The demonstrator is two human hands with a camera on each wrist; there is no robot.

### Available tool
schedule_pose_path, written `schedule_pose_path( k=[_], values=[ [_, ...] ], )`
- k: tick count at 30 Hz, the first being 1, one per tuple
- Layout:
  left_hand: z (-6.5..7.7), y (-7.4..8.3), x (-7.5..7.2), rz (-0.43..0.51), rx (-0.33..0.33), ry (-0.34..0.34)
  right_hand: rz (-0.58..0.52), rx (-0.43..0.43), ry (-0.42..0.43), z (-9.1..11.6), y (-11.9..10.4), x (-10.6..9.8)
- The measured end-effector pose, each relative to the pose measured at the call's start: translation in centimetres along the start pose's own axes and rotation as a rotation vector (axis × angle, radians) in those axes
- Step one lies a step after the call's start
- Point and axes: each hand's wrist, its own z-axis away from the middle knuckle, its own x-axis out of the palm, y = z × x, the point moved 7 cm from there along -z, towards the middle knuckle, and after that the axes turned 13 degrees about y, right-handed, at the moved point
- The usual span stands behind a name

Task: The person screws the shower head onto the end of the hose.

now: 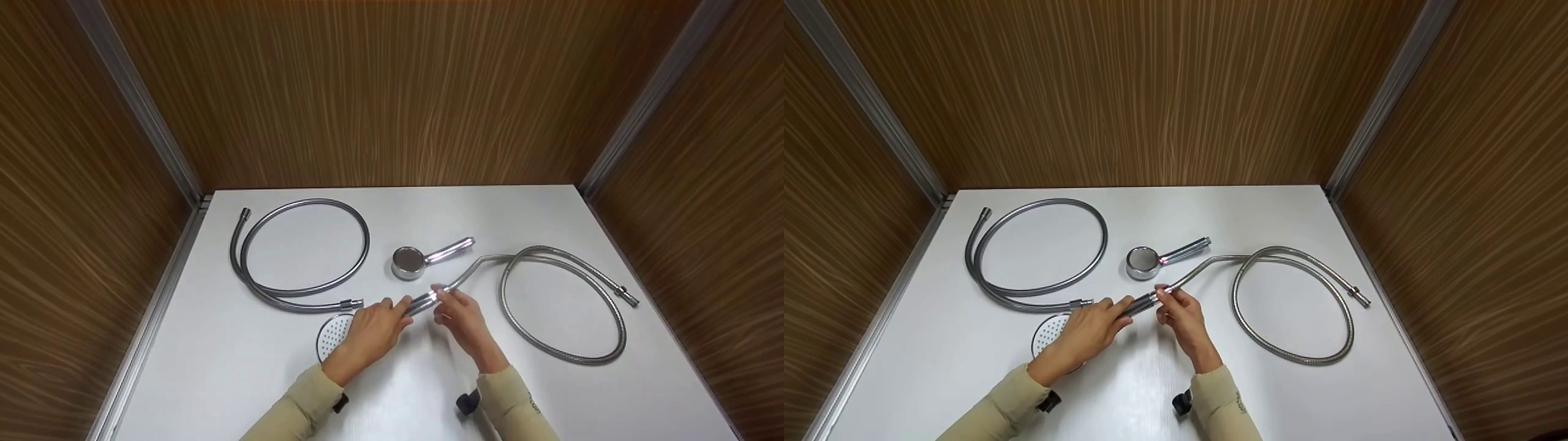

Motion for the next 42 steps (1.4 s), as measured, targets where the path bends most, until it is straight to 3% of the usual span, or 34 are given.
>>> schedule_pose_path(
  k=[9,25,36,42],
  values=[
    [0.10,-0.23,-0.01,0.001,-0.001,-0.017,0.009,-0.014,0.007,0.07,-0.21,0.14],
    [0.36,-0.11,-0.20,-0.005,0.007,0.024,0.064,-0.031,0.021,0.15,0.11,0.22],
    [0.21,-0.41,-0.25,-0.008,-0.008,0.009,-0.032,0.012,-0.096,0.48,-0.04,0.55],
    [0.13,-0.41,-0.19,-0.002,-0.007,0.002,-0.019,0.007,-0.083,0.34,-0.02,0.47]
  ],
)
